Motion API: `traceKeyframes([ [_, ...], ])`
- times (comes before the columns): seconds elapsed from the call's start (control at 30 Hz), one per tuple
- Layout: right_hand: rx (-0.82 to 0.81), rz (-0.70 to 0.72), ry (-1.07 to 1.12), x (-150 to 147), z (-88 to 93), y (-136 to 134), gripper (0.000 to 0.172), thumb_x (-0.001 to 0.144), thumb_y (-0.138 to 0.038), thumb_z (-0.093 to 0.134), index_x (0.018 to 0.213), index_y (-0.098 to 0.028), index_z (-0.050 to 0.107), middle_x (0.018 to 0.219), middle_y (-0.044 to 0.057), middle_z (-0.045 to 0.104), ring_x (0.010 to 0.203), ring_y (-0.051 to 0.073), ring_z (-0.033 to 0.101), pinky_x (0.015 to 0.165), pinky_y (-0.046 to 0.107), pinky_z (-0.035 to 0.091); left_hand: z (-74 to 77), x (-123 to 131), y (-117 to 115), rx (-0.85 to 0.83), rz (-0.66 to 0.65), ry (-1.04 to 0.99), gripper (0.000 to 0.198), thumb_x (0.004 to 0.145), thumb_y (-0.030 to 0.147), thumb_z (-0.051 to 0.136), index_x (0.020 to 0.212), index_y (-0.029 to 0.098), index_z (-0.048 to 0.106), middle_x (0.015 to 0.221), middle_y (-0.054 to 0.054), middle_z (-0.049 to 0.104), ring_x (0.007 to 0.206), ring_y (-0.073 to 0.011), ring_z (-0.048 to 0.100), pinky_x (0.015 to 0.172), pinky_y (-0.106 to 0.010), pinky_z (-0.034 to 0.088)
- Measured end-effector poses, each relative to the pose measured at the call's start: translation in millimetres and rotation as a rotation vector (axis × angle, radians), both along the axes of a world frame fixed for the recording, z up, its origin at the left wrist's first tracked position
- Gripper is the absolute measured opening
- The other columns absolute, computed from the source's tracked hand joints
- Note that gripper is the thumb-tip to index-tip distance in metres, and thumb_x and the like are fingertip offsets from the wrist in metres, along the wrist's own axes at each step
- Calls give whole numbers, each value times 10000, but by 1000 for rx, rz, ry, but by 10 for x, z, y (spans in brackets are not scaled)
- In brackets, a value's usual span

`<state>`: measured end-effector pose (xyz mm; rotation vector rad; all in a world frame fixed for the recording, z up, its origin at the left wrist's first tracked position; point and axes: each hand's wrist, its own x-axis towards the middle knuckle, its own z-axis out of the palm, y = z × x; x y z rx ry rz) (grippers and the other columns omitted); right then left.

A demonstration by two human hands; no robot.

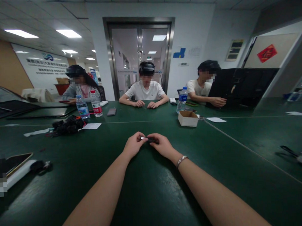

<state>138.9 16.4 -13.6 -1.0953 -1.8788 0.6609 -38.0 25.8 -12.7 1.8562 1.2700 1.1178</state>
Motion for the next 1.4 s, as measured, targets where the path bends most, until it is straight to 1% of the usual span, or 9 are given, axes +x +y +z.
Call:
traceKeyframes([
  [0.2, -208, 59, 284, 12, 14, 41, 361, 668, -75, 647, 1013, -179, 618, 981, 45, 688, 922, 145, 650, 893, 338, 509, -8, -3, 25, -8, -16, -83, 286, 660, 414, 697, 818, 191, 615, 725, 8, 634, 662, -132, 568, 622, -243, 432],
  [0.37, -340, 89, 429, 61, 48, 65, 257, 735, -221, 671, 982, -175, 615, 742, 6, 685, 671, 114, 658, 659, 259, 548, -10, -4, 25, 9, -56, -138, 271, 657, 350, 712, 858, 189, 626, 775, -6, 658, 713, -136, 604, 683, -257, 465],
  [0.5, -417, 73, 493, 60, 68, 73, 213, 790, -329, 642, 917, -160, 615, 672, 18, 673, 549, 101, 632, 512, 215, 510, 20, 16, -13, 3, -124, -181, 252, 693, 317, 688, 897, 180, 631, 822, -26, 676, 754, -146, 627, 717, -272, 485],
  [0.73, -433, 66, 426, 30, 136, 17, 262, 876, -401, 517, 899, -147, 583, 559, 4, 635, 455, 84, 582, 442, 178, 458, 32, 15, -28, -11, -148, -228, 250, 687, 277, 696, 902, 169, 630, 878, -42, 695, 808, -159, 649, 793, -301, 499],
  [0.87, -448, 113, 448, 55, 154, -8, 366, 760, -354, 687, 1036, -172, 531, 646, -2, 678, 512, 86, 608, 480, 173, 470, 24, 4, -11, -7, -126, -256, 253, 683, 271, 700, 902, 163, 635, 849, -39, 686, 782, -158, 642, 768, -300, 496],
  [1.0, -468, 107, 392, 63, 138, 30, 342, 758, -460, 665, 838, -148, 550, 564, 8, 649, 442, 77, 564, 430, 167, 425, 27, 14, -10, -8, -151, -290, 248, 664, 255, 715, 876, 156, 634, 803, -31, 678, 742, -150, 630, 750, -297, 488],
  [1.13, -440, 30, 333, 28, 131, 48, 486, 828, -607, 475, 692, -146, 544, 489, 26, 605, 380, 73, 518, 363, 172, 346, 38, 29, -12, -21, -178, -358, 253, 659, 244, 720, 873, 152, 623, 811, -33, 679, 757, -151, 633, 768, -303, 485],
  [1.3, -410, 83, 396, 38, 156, 0, 464, 730, -582, 629, 925, -169, 550, 601, -1, 651, 464, 92, 571, 399, 171, 365, 62, 34, -25, -39, -155, -380, 256, 651, 236, 726, 869, 146, 625, 817, -36, 680, 769, -155, 636, 791, -317, 484],
  [1.4, -405, 111, 362, 66, 157, -1, 476, 675, -575, 683, 865, -153, 574, 615, 4, 647, 488, 86, 567, 448, 181, 402, 78, 37, -50, -50, -166, -370, 261, 639, 232, 735, 860, 147, 623, 819, -37, 685, 764, -158, 639, 792, -325, 488],
])
